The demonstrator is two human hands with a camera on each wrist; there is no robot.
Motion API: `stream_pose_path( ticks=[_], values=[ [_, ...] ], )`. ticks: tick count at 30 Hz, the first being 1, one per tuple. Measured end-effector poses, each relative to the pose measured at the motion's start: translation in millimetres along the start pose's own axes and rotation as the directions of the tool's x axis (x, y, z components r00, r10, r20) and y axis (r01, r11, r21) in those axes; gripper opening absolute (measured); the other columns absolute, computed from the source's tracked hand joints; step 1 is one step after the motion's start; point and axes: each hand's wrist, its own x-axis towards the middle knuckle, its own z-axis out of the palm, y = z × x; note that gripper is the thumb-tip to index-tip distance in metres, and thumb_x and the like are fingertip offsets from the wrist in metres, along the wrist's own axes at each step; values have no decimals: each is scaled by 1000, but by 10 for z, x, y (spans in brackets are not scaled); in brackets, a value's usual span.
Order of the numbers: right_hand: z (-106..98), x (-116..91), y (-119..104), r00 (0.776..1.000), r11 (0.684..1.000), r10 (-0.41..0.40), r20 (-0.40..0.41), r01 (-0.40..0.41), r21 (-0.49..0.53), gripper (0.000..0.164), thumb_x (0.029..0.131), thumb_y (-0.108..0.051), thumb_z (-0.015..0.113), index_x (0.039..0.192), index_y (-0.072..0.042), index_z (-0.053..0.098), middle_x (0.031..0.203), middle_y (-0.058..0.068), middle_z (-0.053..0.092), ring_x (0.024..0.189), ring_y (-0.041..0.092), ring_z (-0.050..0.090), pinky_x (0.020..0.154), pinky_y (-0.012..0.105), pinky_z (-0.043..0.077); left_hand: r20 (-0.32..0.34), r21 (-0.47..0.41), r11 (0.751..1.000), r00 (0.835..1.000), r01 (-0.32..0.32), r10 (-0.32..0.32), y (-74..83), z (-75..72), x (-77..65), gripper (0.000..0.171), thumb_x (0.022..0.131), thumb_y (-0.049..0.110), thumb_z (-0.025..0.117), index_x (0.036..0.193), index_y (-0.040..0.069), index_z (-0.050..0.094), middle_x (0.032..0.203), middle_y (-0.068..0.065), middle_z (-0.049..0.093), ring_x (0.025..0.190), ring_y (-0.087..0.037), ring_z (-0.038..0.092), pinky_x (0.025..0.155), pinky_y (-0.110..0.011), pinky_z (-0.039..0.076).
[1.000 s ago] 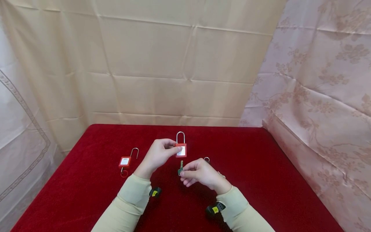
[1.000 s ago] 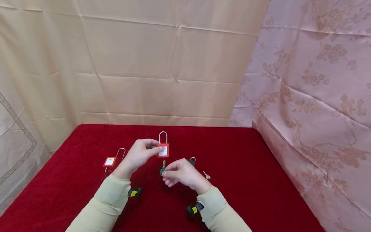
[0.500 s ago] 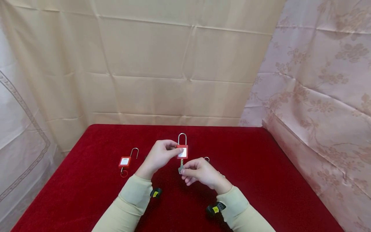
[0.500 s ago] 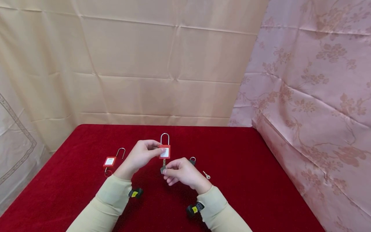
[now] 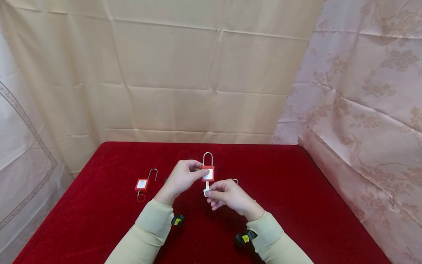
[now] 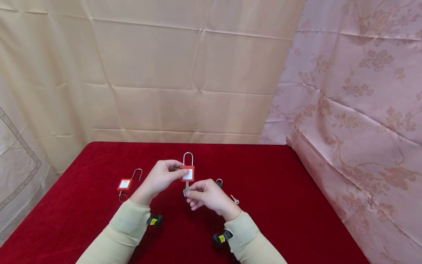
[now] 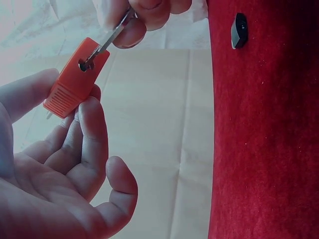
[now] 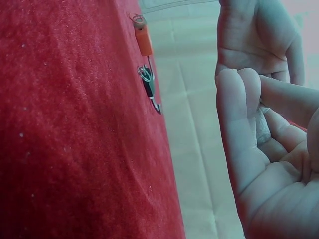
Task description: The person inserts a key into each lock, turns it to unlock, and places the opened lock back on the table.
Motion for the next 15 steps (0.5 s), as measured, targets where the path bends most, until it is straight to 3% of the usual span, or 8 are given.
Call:
stream_pose_path(
  ticks=[8,15],
  values=[
    [11,-8,-20,1000,1000,-1,-5,1,24,23,97,-3,66,108,17,64,83,14,68,68,17,67,69,39,61,2,-21,1000,1000,12,-12,-8,2,6,18,90,16,78,101,2,75,81,-5,72,85,-38,67,69,-32,51],
    [6,6,-1,1000,999,-9,-12,9,50,22,97,-2,66,107,17,64,83,13,69,69,17,67,70,39,61,-1,-29,1000,1000,1,-1,5,-3,4,16,90,15,78,99,2,76,80,-3,71,79,-26,67,69,-32,50]
  ],
)
